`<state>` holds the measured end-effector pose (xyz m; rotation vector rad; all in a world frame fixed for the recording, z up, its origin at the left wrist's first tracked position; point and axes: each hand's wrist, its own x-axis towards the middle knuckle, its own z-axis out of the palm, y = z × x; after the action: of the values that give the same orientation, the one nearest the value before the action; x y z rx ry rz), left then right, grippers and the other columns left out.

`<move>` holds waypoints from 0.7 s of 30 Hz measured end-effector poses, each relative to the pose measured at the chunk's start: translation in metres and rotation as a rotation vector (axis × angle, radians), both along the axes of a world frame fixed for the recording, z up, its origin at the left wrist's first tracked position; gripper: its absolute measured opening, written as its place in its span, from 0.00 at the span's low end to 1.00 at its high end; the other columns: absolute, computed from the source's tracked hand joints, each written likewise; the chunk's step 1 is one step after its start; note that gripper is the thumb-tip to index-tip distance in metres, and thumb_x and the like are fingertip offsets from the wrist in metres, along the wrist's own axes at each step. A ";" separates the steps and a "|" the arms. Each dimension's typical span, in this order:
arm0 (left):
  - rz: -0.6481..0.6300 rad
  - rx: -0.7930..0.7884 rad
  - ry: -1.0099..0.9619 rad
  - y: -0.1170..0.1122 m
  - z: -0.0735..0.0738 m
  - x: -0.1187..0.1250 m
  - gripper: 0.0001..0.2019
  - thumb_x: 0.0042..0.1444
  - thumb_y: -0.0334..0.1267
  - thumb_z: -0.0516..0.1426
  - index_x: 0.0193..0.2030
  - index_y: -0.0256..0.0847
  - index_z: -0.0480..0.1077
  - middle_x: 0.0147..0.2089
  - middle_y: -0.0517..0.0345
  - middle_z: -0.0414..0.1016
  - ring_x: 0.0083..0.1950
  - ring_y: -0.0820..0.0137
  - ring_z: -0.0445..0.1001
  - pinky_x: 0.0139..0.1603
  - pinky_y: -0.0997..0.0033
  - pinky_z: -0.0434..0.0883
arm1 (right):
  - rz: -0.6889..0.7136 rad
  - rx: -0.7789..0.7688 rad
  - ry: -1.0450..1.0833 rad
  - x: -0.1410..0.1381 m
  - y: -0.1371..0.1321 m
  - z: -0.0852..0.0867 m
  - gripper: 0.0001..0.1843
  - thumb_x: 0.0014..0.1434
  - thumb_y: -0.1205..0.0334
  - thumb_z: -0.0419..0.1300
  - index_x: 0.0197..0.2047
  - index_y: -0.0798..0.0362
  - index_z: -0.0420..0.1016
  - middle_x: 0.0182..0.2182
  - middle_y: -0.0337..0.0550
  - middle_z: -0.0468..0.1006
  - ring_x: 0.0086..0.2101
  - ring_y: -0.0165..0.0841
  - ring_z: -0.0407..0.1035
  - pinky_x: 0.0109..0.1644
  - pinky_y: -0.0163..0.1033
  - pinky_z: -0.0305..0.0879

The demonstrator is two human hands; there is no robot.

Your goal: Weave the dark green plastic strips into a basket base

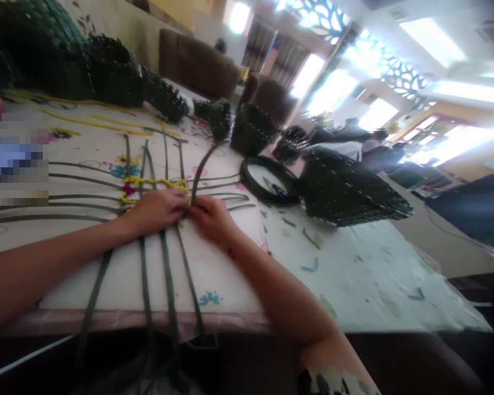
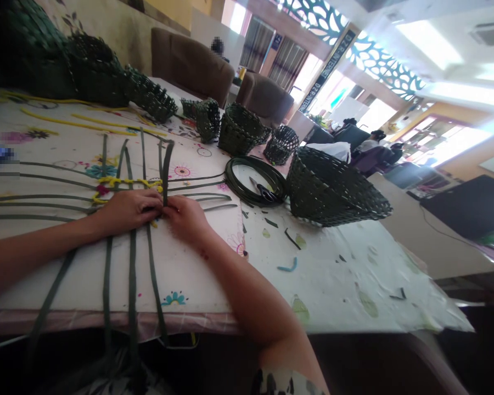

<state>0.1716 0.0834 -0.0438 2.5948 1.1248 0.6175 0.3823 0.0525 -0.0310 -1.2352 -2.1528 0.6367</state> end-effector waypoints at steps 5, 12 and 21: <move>0.000 0.001 0.034 0.001 0.000 -0.001 0.12 0.63 0.41 0.56 0.41 0.46 0.83 0.48 0.54 0.84 0.49 0.60 0.80 0.49 0.65 0.72 | -0.092 -0.130 0.065 -0.003 0.011 0.004 0.15 0.63 0.64 0.64 0.29 0.50 0.63 0.26 0.31 0.67 0.32 0.31 0.61 0.39 0.36 0.54; 0.135 -0.110 -0.074 -0.007 0.006 0.001 0.18 0.62 0.51 0.57 0.48 0.44 0.81 0.48 0.53 0.85 0.49 0.58 0.82 0.47 0.64 0.72 | -0.176 -0.246 0.002 -0.006 0.017 0.009 0.12 0.61 0.62 0.67 0.30 0.50 0.68 0.24 0.30 0.67 0.31 0.31 0.62 0.37 0.36 0.53; 0.175 -0.252 -0.119 0.003 0.005 0.003 0.17 0.56 0.57 0.63 0.41 0.46 0.79 0.42 0.58 0.85 0.45 0.60 0.82 0.44 0.65 0.72 | -0.207 -0.285 -0.108 -0.009 0.022 0.018 0.12 0.58 0.65 0.68 0.26 0.52 0.71 0.23 0.31 0.67 0.32 0.30 0.62 0.37 0.35 0.53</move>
<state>0.1748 0.0865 -0.0392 2.2361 1.3076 0.6137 0.3734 0.0744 -0.0134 -1.6525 -2.0322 0.8229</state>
